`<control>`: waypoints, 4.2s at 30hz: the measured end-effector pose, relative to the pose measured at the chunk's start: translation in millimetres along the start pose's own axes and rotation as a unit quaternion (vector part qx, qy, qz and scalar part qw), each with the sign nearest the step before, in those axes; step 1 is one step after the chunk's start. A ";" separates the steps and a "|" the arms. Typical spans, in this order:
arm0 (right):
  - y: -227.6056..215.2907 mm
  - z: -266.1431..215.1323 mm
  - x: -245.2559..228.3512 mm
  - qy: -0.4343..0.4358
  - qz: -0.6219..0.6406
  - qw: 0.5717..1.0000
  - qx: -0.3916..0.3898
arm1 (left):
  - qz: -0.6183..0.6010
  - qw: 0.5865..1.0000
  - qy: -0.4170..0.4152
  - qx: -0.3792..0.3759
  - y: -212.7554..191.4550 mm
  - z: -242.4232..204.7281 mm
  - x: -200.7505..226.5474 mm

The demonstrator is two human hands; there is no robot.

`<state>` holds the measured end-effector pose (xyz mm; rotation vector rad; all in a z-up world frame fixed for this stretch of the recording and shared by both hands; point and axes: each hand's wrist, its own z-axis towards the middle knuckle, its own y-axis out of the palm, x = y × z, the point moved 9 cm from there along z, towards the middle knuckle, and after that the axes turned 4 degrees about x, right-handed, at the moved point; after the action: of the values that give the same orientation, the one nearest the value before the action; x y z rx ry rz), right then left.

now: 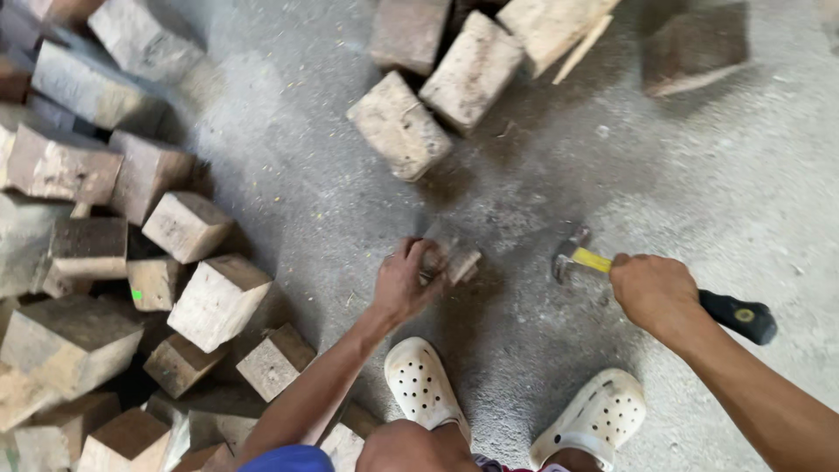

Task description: The person repeatedly strikes small wooden blocks with a hammer on a concrete floor. They pick up blocks from a pile, position them, and hit them multiple times to break or shape them, then place the processed pieces back into the pile.

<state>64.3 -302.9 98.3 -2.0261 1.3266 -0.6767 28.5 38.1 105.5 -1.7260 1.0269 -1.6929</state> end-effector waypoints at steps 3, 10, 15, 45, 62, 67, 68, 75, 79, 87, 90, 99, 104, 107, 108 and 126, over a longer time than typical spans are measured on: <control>29.7 -14.9 17.0 0.016 0.061 0.998 -0.001 | 0.111 0.977 0.013 -0.180 34.2 37.1 26.0; 172.7 -71.1 36.1 0.130 0.269 0.954 -0.033 | 0.215 0.976 -0.020 -0.006 -22.5 209.4 31.4; 226.2 -108.1 2.2 0.056 0.497 0.826 0.261 | 0.270 0.939 -0.212 -0.014 -4.3 276.0 7.0; 253.1 -116.7 -1.4 0.135 0.552 0.800 0.195 | 0.230 0.938 0.138 -0.220 130.6 148.7 184.3; 267.2 -90.6 5.4 0.141 0.520 0.835 0.110 | 0.567 0.688 0.316 -0.325 74.6 60.1 48.4; 261.5 -90.2 12.1 0.146 0.540 0.818 0.132 | 0.291 0.909 0.143 -0.261 33.7 92.4 132.6; 263.2 -92.0 9.9 0.144 0.543 0.818 0.124 | 0.227 0.935 0.126 -0.240 26.7 93.9 152.2; 251.2 -85.5 7.6 0.115 0.547 0.826 0.075 | 0.264 0.912 0.220 -0.223 92.9 153.0 277.6; 248.6 -100.0 4.0 0.130 0.683 0.718 -0.014 | 0.263 0.892 0.275 -0.245 143.4 146.6 299.7; 154.2 -143.1 78.5 -0.039 0.638 0.638 0.430 | 0.220 0.905 0.291 -0.218 147.5 149.5 279.9; 95.5 -176.7 109.7 -0.162 0.604 0.480 0.615 | 0.255 0.889 0.266 -0.271 157.7 151.8 277.1; 149.3 -44.0 99.8 0.013 0.570 0.698 0.434 | 0.279 0.873 0.298 -0.265 158.8 150.2 284.7; 114.1 -104.3 107.0 -0.092 0.578 0.573 0.573 | 0.260 0.885 0.263 -0.284 152.7 148.1 286.4; 72.7 -157.2 129.6 -0.152 0.558 0.394 0.714 | 0.249 0.888 0.277 -0.270 154.7 149.9 284.1; 66.5 -166.5 129.8 -0.188 0.564 0.346 0.726 | 0.248 0.888 0.292 -0.254 154.7 154.0 284.2; 100.5 -128.7 130.2 -0.065 0.695 0.489 0.523 | 0.222 0.901 0.289 -0.237 151.1 149.2 281.7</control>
<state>-39.9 -482.1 123.0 0.2573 1.3583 -0.2691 133.1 -297.0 140.4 -1.0844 2.0683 -1.7624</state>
